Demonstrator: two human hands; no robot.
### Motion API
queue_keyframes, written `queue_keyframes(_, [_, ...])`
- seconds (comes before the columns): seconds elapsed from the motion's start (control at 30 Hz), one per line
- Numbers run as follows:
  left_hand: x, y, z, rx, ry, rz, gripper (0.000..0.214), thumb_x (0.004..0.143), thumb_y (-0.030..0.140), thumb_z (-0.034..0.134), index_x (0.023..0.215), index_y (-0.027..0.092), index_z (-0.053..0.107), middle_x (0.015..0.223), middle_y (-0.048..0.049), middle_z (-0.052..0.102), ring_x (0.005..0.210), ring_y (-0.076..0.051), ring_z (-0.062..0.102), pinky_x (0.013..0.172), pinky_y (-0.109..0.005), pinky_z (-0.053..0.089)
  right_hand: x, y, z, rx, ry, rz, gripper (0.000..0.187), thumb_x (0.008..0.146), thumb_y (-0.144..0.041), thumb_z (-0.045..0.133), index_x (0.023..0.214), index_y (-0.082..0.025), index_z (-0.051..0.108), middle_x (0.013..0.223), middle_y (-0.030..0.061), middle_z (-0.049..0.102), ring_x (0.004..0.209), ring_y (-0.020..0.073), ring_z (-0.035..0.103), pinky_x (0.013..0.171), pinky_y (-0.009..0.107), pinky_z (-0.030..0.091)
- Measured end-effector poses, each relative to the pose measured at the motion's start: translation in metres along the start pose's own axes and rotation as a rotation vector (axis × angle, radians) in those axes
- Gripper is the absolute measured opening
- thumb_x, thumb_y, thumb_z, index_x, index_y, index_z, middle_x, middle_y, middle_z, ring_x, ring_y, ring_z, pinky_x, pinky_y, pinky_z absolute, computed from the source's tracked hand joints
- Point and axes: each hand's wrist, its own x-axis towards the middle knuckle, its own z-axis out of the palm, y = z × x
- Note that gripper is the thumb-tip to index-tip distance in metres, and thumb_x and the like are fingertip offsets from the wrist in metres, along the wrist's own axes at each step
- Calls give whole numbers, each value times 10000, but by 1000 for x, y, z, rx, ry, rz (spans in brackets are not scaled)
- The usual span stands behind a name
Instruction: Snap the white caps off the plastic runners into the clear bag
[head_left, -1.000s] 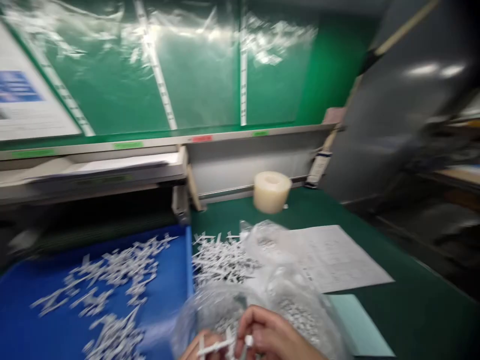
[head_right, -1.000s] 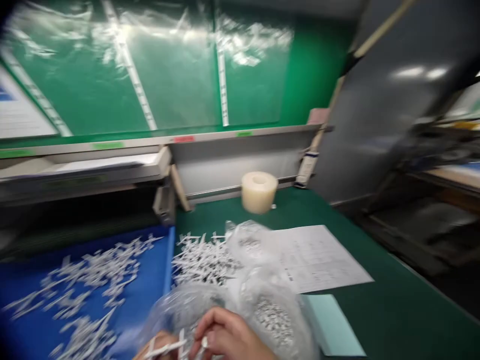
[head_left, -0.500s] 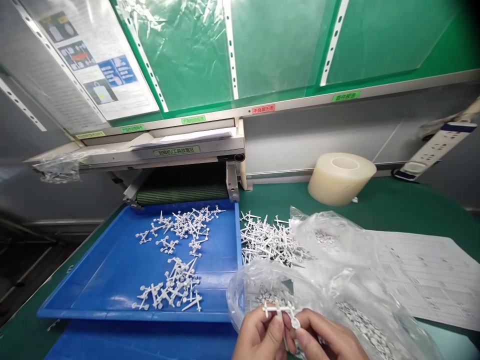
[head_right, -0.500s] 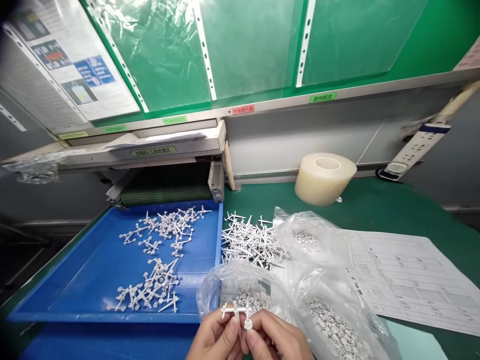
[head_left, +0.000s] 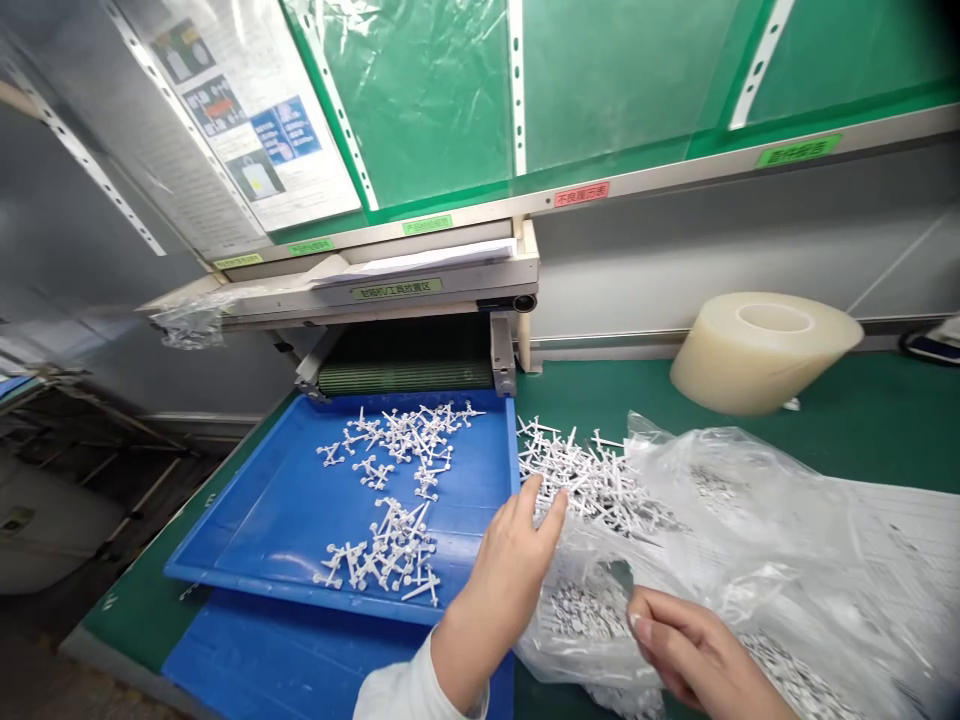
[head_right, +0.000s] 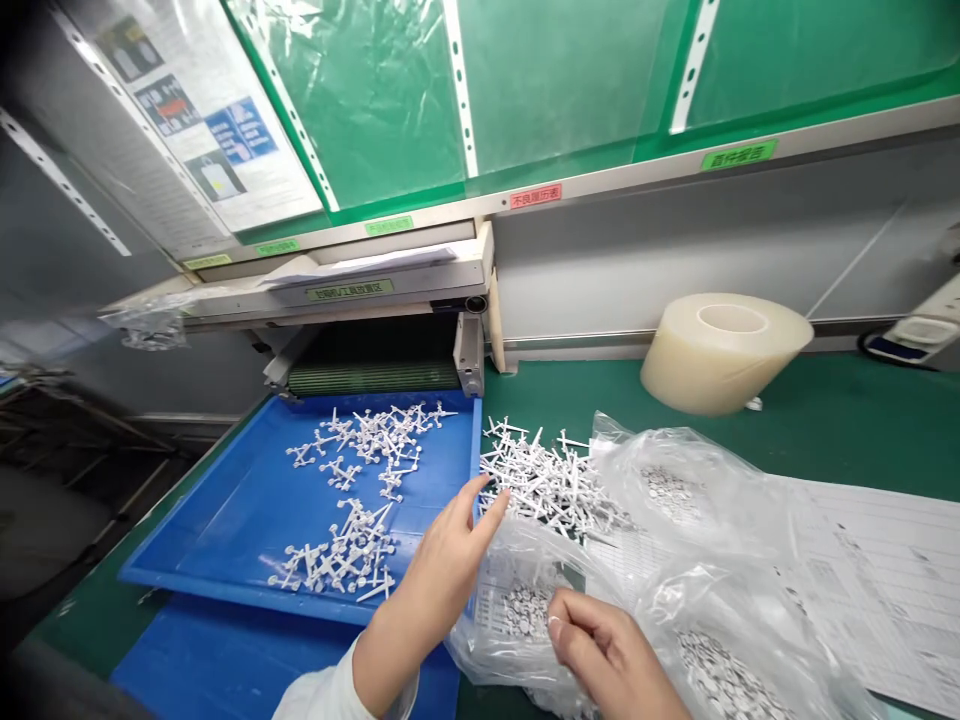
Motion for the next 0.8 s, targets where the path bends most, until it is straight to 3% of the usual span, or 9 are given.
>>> queue_keyframes(0.1, [6,-29,-11,60,-175,-166,467,884,54,452,1323,214,468,1411,-170,422,982,-214,612,824,-351,526,12,3,-5,-420,33,-88,361,862,-366,395,578,-230,218,544,-47,283,507,135,339,502,262,229])
queue_keyframes(0.2, [-2,-63,-27,164,-297,-414,364,945,140,418,1296,199,498,1321,-133,510,1106,-218,554,925,-347,470,26,8,-1,-881,52,-110,343,894,-298,362,566,-229,291,506,-14,446,481,182,497,480,273,250])
queue_keyframes(0.33, [-20,-111,-28,258,-469,-586,182,931,207,507,1049,126,620,1019,-88,650,955,-220,622,841,-424,507,43,13,15,-993,33,-116,201,813,-107,454,672,-206,557,647,96,669,557,292,644,480,312,362])
queue_keyframes(0.5, [-34,-141,-1,222,-645,-684,230,901,283,574,1078,140,601,1075,-72,636,926,-205,634,801,-410,532,46,17,19,-1006,-12,-176,263,730,17,504,878,-102,685,924,222,706,879,383,671,695,442,532])
queue_keyframes(0.63, [-35,-140,-1,114,-602,-725,227,900,282,575,1076,140,602,1091,-74,630,949,-212,625,822,-424,521,39,20,5,-931,-59,-216,351,763,27,422,933,-101,702,1057,215,691,947,318,678,805,418,542])
queue_keyframes(0.8, [-32,-120,-39,-116,-277,-786,112,885,187,557,902,145,660,947,-67,673,956,-217,600,888,-425,457,26,18,-8,-806,-65,-238,356,899,-131,324,927,-196,673,966,112,713,878,261,684,733,361,552])
